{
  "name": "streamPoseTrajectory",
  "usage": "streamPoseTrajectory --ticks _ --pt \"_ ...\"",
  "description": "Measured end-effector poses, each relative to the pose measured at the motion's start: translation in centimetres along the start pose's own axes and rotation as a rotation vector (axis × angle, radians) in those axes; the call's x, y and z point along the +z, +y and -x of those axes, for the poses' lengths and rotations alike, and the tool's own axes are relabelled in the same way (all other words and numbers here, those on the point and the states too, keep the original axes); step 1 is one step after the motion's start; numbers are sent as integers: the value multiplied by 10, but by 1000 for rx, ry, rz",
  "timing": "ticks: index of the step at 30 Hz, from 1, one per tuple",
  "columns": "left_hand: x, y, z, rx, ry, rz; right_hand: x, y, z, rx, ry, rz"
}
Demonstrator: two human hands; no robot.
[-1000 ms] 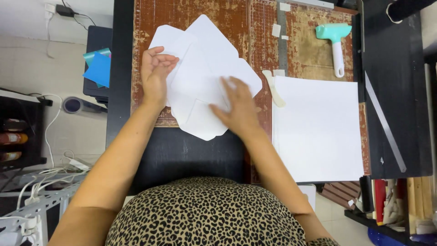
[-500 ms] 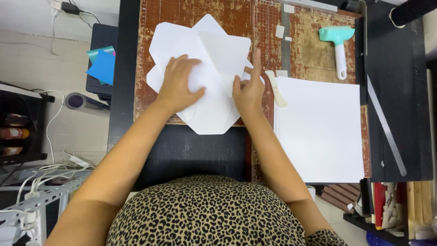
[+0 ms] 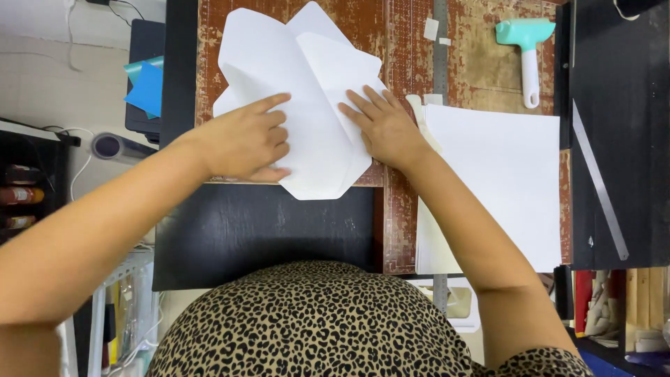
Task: Preparing paper for a cutting machine and folding the resulting cutout into an envelope
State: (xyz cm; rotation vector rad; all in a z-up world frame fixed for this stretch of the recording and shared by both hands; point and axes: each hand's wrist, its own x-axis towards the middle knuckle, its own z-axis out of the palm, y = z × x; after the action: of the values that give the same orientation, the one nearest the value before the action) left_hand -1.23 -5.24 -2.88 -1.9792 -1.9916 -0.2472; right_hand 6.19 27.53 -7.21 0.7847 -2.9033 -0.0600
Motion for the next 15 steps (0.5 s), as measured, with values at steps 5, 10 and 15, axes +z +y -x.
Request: streamPoseTrajectory --ticks 5,10,15 --pt "-28 32 8 -21 -221 -131 -31 -21 0 -38 -97 -105" --pt "-21 38 21 43 -172 -181 -27 -25 3 -112 -67 -132" --pt "-32 23 28 -40 -67 -244 -55 -39 -8 -179 -78 -189"
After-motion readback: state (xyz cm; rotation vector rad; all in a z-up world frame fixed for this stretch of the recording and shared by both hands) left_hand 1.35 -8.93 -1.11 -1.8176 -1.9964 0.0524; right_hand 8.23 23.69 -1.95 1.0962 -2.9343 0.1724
